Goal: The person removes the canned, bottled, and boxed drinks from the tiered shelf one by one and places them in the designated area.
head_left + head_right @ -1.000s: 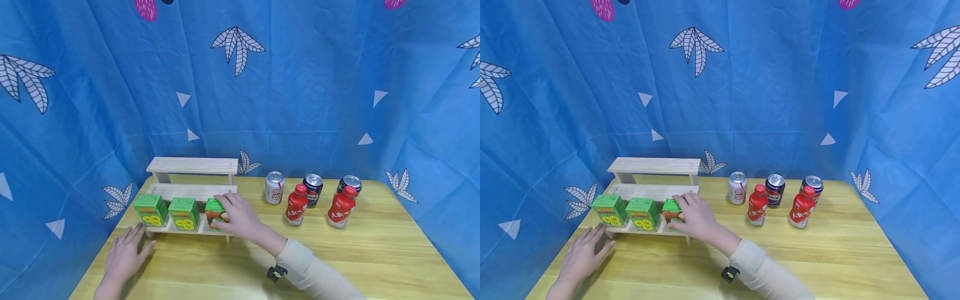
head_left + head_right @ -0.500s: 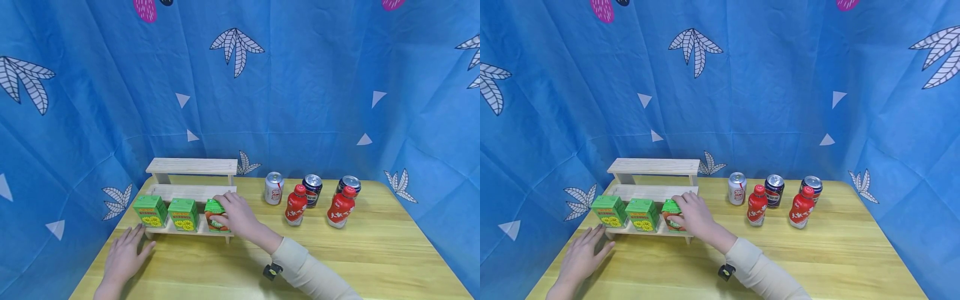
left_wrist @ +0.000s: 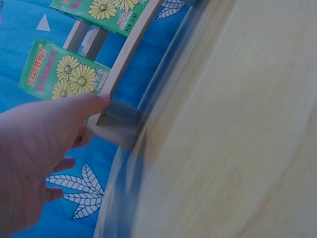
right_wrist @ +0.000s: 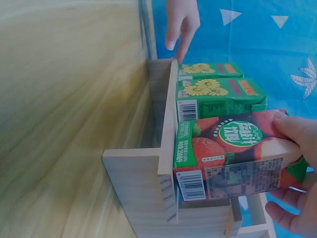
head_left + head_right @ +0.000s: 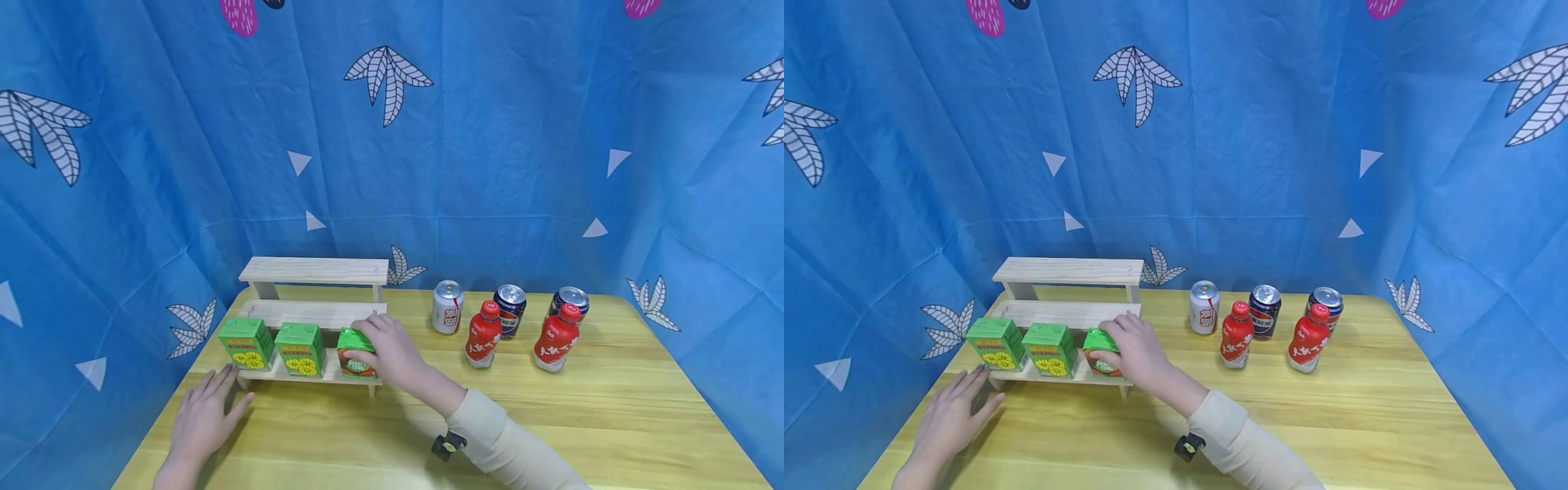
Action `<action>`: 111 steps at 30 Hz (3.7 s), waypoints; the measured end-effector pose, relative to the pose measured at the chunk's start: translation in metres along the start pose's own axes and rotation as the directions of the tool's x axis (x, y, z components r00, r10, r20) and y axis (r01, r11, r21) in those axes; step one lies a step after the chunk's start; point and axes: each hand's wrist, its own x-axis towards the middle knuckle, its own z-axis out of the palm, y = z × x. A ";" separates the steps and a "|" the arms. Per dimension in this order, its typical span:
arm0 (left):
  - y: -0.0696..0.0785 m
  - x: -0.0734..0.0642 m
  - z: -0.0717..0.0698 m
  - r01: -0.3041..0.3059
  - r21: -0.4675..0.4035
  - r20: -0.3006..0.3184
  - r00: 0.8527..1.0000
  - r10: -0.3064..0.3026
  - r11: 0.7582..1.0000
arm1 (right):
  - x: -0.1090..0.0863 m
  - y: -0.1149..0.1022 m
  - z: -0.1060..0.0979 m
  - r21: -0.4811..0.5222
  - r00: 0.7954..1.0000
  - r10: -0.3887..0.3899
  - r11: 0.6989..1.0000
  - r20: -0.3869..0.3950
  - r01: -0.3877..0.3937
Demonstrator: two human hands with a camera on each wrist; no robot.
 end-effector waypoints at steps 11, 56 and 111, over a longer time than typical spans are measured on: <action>0.000 -0.001 0.001 0.002 -0.003 -0.001 1.000 -0.002 1.000 | -0.014 0.006 -0.015 0.029 0.999 -0.026 0.999 -0.020 0.027; -0.001 0.000 0.001 -0.013 -0.002 -0.039 0.999 0.013 1.000 | -0.107 0.081 -0.099 -0.091 0.988 0.023 0.995 -0.150 -0.037; 0.001 0.000 -0.002 -0.004 0.005 -0.003 1.000 0.004 1.000 | -0.231 0.189 -0.164 -0.298 0.982 0.113 0.942 -0.154 -0.155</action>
